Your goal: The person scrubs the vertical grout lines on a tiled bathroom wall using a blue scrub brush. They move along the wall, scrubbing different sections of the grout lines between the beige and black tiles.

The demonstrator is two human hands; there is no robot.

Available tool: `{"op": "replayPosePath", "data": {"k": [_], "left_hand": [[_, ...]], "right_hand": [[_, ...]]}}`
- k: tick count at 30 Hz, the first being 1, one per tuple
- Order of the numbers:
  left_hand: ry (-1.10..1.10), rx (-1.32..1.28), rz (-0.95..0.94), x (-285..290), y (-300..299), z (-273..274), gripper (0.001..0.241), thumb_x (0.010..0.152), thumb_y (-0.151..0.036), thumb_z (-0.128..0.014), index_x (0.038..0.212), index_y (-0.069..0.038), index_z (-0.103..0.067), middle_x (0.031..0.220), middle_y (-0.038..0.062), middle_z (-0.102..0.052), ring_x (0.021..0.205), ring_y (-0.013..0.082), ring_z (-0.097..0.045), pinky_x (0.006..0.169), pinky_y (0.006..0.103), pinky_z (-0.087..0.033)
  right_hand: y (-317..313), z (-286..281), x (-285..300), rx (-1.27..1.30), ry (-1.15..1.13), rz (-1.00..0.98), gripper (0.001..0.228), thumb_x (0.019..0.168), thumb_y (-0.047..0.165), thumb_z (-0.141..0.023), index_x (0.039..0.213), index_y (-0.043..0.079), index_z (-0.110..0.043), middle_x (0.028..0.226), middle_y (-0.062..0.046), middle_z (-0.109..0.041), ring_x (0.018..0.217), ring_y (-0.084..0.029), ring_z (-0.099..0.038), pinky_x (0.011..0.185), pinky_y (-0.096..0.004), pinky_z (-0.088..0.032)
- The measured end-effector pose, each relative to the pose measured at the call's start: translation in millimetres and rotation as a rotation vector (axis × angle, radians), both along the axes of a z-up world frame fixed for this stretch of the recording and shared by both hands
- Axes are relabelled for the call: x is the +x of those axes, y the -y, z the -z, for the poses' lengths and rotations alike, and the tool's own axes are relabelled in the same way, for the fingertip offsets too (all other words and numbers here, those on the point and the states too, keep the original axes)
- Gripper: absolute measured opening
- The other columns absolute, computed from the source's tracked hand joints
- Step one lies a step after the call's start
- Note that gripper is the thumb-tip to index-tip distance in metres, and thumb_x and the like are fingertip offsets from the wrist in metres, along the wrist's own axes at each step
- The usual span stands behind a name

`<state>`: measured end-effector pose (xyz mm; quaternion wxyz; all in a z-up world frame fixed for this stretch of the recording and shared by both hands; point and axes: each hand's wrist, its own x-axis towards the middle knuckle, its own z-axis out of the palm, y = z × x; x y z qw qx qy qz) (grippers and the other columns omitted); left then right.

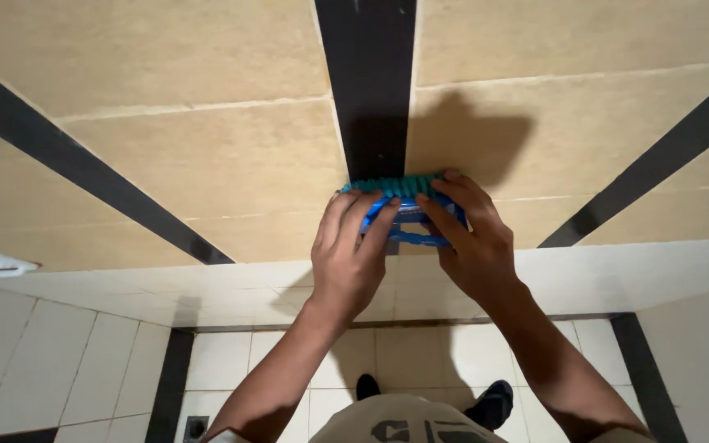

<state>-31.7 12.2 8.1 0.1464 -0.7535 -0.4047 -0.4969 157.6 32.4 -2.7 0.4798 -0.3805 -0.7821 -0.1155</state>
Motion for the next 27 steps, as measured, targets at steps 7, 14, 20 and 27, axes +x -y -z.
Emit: {"op": "replayPosePath", "data": {"k": [7, 14, 20, 27], "left_hand": [[0.005, -0.013, 0.002, -2.0, 2.5, -3.2, 0.041, 0.081, 0.006, -0.072, 0.12, -0.006, -0.071, 0.123, 0.011, -0.063, 0.117, 0.0353, -0.062, 0.102, 0.0489, -0.056], [0.025, -0.017, 0.007, 30.0, -2.5, -2.9, 0.043, 0.078, 0.004, -0.074, 0.12, -0.008, -0.071, 0.124, 0.01, -0.064, 0.116, 0.0356, -0.062, 0.099, 0.0478, -0.056], [0.013, -0.007, 0.037, 75.9, -6.6, -6.1, 0.041, 0.083, 0.006, -0.073, 0.121, -0.008, -0.072, 0.126, 0.01, -0.064, 0.118, 0.0347, -0.062, 0.102, 0.0471, -0.057], [-0.014, 0.008, 0.069, 139.8, -10.1, -20.4, 0.041, 0.079, 0.004, -0.075, 0.118, -0.007, -0.073, 0.124, 0.01, -0.064, 0.115, 0.0348, -0.062, 0.099, 0.047, -0.058]], "right_hand": [[0.7, 1.3, -0.3, -0.021, 0.047, -0.004, 0.04, 0.084, 0.002, -0.084, 0.122, 0.011, -0.074, 0.134, -0.011, -0.062, 0.133, -0.034, -0.061, 0.1, -0.042, -0.06], [-1.2, -2.9, 32.4, -0.038, 0.044, 0.001, 0.042, 0.083, 0.001, -0.083, 0.123, 0.012, -0.074, 0.135, -0.011, -0.061, 0.134, -0.034, -0.059, 0.102, -0.042, -0.059], [-3.1, -2.8, 81.3, -0.052, 0.035, 0.026, 0.044, 0.082, 0.0, -0.084, 0.122, 0.011, -0.074, 0.135, -0.012, -0.061, 0.135, -0.035, -0.058, 0.105, -0.045, -0.056], [-3.1, -5.3, 146.2, -0.048, 0.01, 0.062, 0.045, 0.082, 0.002, -0.085, 0.124, 0.012, -0.072, 0.136, -0.012, -0.063, 0.135, -0.035, -0.058, 0.106, -0.045, -0.055]]}}
